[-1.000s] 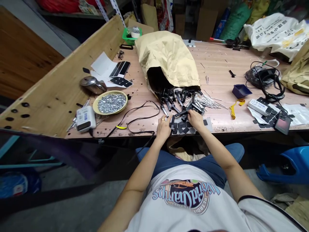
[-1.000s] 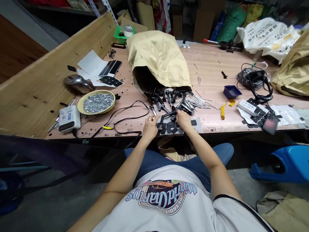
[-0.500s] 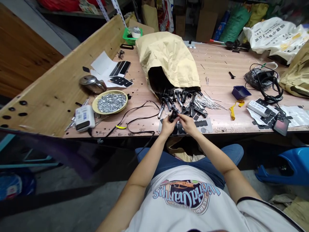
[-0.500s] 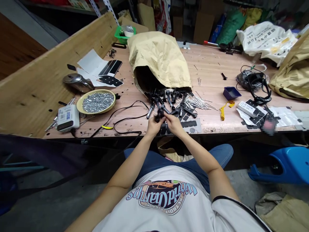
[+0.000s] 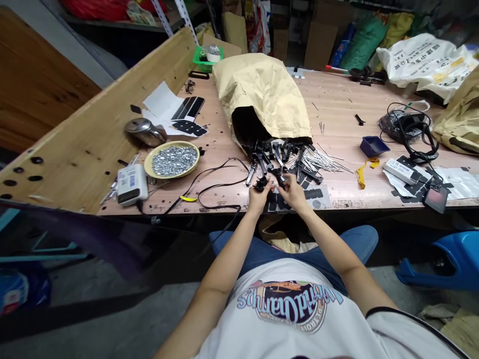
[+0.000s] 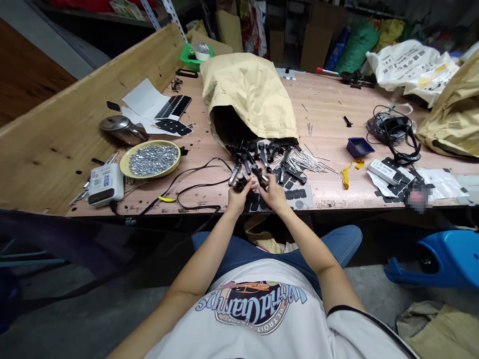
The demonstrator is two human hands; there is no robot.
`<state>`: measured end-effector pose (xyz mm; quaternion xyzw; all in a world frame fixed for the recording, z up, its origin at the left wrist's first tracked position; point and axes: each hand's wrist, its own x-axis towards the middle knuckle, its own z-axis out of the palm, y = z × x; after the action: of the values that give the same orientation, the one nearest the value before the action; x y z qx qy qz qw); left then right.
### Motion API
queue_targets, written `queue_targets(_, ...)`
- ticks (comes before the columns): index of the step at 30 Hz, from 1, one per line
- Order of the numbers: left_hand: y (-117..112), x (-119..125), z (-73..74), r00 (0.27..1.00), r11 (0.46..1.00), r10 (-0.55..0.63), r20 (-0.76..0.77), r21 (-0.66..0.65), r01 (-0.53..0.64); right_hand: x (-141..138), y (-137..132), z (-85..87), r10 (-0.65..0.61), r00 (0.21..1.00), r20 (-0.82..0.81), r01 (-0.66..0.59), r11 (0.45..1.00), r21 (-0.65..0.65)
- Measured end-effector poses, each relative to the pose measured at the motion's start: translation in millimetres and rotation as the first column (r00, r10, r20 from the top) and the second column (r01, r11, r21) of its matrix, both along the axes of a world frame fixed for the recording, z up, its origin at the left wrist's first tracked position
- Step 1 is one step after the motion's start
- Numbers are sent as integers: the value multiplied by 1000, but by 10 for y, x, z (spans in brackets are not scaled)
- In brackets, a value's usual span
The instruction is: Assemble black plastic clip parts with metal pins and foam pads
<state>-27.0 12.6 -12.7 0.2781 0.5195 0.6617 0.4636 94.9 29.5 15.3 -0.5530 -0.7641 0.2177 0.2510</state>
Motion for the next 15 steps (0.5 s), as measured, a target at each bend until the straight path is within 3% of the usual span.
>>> queue_targets(2, 12, 32, 8, 1000, 1000, 3, 23, 10, -4, 42, -74, -39, 160, 987, -9, -159, 985, 71)
queue_targets(4, 17, 45, 29, 1000, 999, 21, 2, 39, -22, 106, -35, -39, 156, 988, -4, -154, 981, 118)
queue_targets(6, 15, 37, 40, 997, 998, 7, -80, 69, -1, 195, 108, -18, -37, 999, 25, 33, 990, 140)
queue_targets(8, 9, 19, 25, 979, 996, -54, -194, 58, 67, 293, 289, 2, -252, 962, 105, 239, 963, 127)
queue_targets(10, 7, 9, -8, 961, 995, -95, -260, 13, 102, 369, 421, 10, -339, 922, 188, 332, 941, 66)
queue_targets(12, 14, 18, -40, 967, 997, -77, -242, -9, 77, 404, 442, 7, -316, 930, 187, 319, 948, 11)
queue_targets(15, 31, 64, -59, 988, 999, -48, -144, -16, 46, 372, 255, -16, -158, 987, 26, 157, 987, 47)
